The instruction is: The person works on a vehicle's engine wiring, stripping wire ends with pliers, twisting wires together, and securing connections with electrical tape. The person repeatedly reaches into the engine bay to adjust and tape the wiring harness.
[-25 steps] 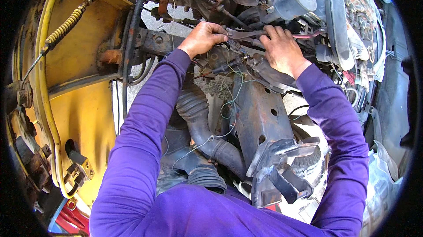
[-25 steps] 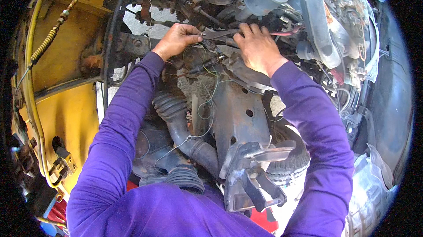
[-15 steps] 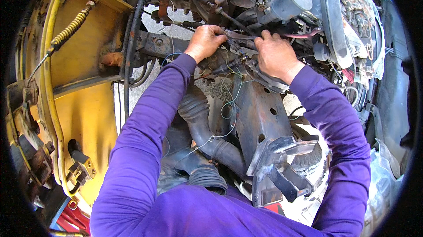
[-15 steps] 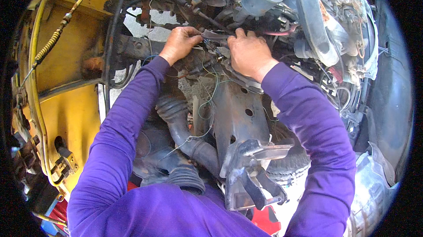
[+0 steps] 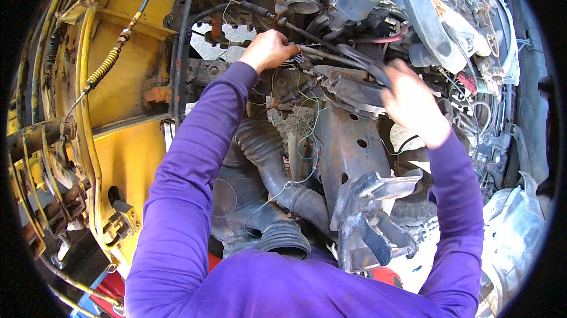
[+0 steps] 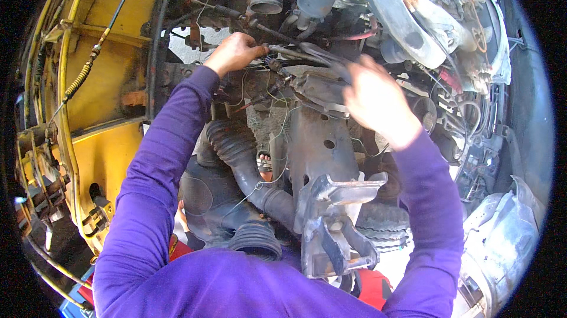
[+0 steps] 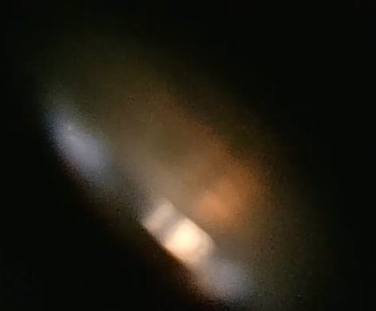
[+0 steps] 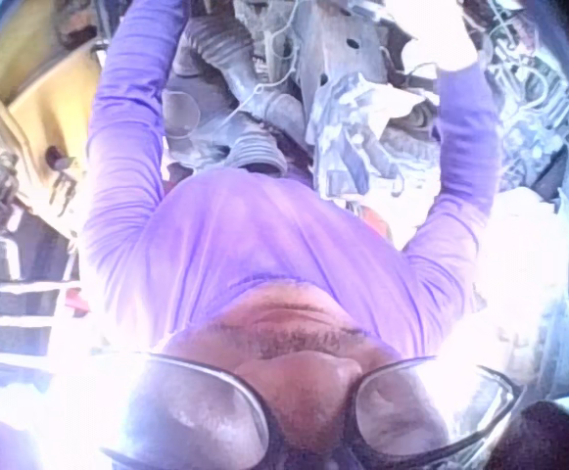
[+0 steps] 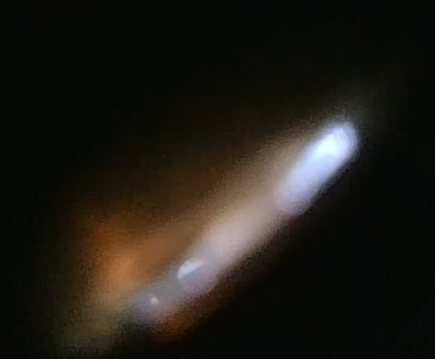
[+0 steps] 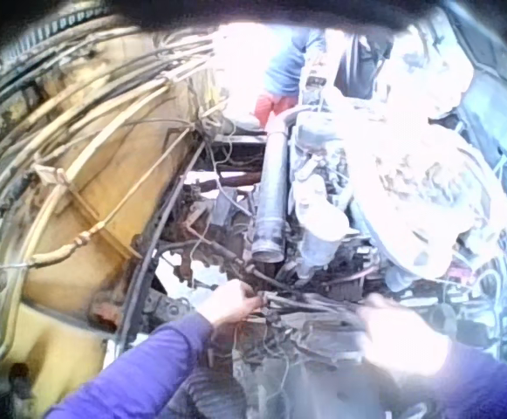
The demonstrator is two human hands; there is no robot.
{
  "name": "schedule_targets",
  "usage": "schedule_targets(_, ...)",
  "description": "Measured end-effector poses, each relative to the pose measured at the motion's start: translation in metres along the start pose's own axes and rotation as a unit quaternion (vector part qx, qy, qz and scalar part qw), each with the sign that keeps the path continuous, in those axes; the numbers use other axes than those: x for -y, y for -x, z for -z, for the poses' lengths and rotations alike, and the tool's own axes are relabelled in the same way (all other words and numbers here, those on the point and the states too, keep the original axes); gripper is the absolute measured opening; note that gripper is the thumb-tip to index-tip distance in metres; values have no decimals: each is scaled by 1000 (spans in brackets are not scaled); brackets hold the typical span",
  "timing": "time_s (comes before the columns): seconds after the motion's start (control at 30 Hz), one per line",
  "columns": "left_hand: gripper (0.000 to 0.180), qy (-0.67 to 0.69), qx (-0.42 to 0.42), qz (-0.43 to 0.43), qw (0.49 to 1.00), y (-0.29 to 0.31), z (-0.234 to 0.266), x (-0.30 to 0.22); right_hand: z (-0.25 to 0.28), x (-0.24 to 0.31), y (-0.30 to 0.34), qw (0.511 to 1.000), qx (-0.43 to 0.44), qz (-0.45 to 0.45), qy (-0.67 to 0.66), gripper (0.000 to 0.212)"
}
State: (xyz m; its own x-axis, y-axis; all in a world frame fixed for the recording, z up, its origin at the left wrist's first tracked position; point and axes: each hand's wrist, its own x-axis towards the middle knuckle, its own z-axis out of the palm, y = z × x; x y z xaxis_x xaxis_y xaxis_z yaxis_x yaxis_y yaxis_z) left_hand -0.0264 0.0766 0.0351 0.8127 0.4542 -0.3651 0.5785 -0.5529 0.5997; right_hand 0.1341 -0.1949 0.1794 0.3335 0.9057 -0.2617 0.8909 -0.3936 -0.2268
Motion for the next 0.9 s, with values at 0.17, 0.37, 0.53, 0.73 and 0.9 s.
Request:
schedule_targets(0.17,21,-350,106,-273,890,-28,13,-3,15,-26,117,991,-13,-76,-110,38)
schedule_targets(0.37,16,-388,275,-242,846,-60,35,-10,-5,-26,276,978,-23,-180,-101,40)
schedule_targets(0.53,21,-545,186,-393,717,-80,9,21,-78,26,386,932,-95,-342,-68,37)
schedule_targets(0.73,29,-340,103,-394,848,-81,2,77,-143,61,461,877,-33,-478,-40,34)
schedule_targets(0.9,32,-399,193,-263,857,-83,7,61,-183,67,488,827,-49,-559,-35,36)
